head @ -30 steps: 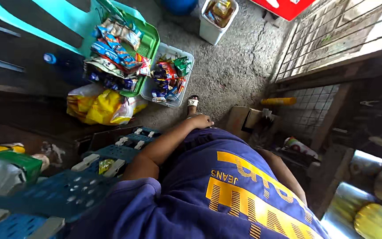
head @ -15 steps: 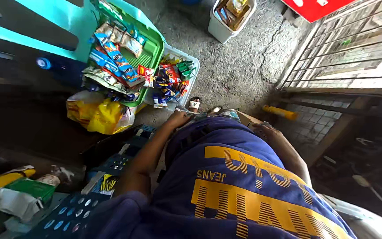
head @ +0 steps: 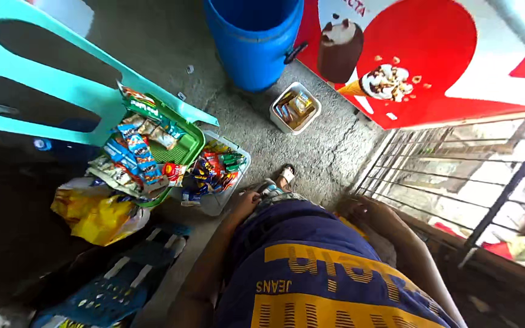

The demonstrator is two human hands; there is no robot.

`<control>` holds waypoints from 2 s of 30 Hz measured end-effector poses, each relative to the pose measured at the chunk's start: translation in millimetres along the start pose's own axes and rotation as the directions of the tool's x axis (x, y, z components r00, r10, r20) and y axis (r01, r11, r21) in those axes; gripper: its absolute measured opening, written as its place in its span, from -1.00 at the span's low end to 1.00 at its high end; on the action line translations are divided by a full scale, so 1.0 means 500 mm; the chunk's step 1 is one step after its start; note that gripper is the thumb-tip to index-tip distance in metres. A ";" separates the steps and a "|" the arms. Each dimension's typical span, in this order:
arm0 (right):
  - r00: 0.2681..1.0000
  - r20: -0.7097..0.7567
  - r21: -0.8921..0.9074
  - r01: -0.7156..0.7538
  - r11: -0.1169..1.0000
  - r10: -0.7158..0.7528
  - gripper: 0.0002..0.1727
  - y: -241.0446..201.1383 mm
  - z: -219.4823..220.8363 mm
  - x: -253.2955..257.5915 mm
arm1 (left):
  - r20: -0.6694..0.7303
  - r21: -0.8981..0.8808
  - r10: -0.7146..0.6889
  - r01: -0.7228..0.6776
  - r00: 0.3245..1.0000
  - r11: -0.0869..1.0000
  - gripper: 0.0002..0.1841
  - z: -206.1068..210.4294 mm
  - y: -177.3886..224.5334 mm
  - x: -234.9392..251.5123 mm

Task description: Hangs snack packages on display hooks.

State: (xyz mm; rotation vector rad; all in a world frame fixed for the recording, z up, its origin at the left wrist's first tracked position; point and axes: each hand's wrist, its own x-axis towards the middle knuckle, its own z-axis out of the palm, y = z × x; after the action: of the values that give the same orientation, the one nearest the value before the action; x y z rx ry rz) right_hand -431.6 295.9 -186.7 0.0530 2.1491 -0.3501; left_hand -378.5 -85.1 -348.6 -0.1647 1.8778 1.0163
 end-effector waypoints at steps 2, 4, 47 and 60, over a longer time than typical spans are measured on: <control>1.000 0.000 -0.041 -0.015 0.999 0.015 -0.52 0.015 -0.070 0.021 | -0.030 -0.078 -0.004 0.002 1.000 0.997 -0.55 -0.018 0.045 0.000; 1.000 -0.012 -0.065 -0.006 0.998 0.005 -0.52 0.023 -0.127 0.048 | -0.060 -0.145 -0.041 0.032 0.997 0.989 -0.53 -0.036 0.060 0.006; 0.919 0.355 -0.224 0.265 0.938 -0.175 -0.52 -0.219 -0.427 0.614 | -0.274 -0.494 -0.334 0.166 0.902 0.854 -0.58 -0.286 0.125 0.135; 0.972 0.224 -0.079 0.094 0.992 -0.074 -0.52 -0.098 -0.456 0.733 | -0.274 -0.662 -0.534 0.246 0.800 0.708 -0.59 -0.032 0.166 -0.004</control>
State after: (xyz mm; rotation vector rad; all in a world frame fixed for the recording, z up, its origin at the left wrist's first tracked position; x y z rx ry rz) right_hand -832.0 275.5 -353.9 -0.1228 1.9474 -0.2943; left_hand -430.0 -43.5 -296.1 -1.2452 1.7156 1.2983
